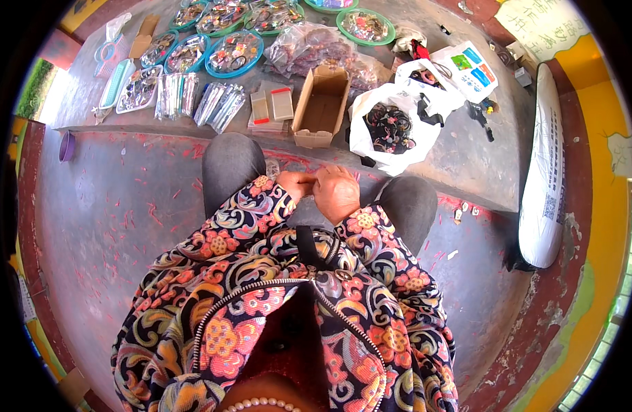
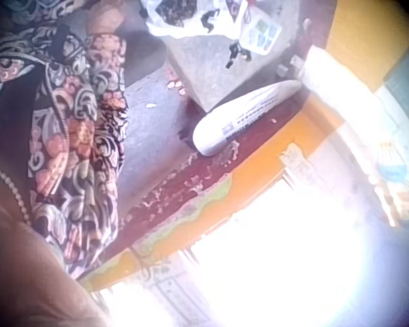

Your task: The person sits on the floor and assembles hair accessories by hand. They pick up small black hair ties and red plastic clips, attach the clips to the ties, and place the finished items into a small cardboard box.

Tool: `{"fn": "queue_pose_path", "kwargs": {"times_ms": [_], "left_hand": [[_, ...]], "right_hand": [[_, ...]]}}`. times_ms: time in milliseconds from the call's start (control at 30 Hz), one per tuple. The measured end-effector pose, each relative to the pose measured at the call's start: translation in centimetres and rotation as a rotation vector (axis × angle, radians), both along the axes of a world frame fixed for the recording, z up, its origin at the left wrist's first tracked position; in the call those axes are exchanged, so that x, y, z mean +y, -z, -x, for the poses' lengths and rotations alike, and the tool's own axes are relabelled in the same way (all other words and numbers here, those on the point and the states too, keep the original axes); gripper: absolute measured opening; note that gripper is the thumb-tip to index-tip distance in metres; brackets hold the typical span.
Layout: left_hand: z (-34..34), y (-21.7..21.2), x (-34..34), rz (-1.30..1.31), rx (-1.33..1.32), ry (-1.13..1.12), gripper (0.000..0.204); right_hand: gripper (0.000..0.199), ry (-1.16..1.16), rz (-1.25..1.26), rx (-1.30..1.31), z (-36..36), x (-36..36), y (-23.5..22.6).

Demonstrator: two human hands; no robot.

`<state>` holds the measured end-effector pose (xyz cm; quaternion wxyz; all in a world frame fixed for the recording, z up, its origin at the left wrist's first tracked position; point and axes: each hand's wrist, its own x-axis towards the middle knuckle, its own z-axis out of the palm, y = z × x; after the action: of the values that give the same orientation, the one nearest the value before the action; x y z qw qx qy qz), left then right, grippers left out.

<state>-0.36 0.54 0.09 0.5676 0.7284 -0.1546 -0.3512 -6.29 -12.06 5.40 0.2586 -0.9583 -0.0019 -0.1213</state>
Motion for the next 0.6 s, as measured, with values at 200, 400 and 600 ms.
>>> {"fn": "queue_pose_path", "kwargs": {"times_ms": [200, 400, 600], "left_hand": [[0.0, -0.6, -0.1, -0.084, -0.073, -0.028, 0.018], [0.1, -1.5, 0.1, -0.05, -0.081, -0.016, 0.018], [-0.6, 1.1, 0.2, -0.045, 0.117, -0.052, 0.018]], "right_hand": [[0.006, -0.002, -0.001, 0.003, -0.1, 0.1, 0.1], [0.006, 0.025, 0.014, -0.042, -0.3, 0.5, -0.3], [0.006, 0.08, -0.073, -0.088, -0.5, 0.4, 0.4]]}}
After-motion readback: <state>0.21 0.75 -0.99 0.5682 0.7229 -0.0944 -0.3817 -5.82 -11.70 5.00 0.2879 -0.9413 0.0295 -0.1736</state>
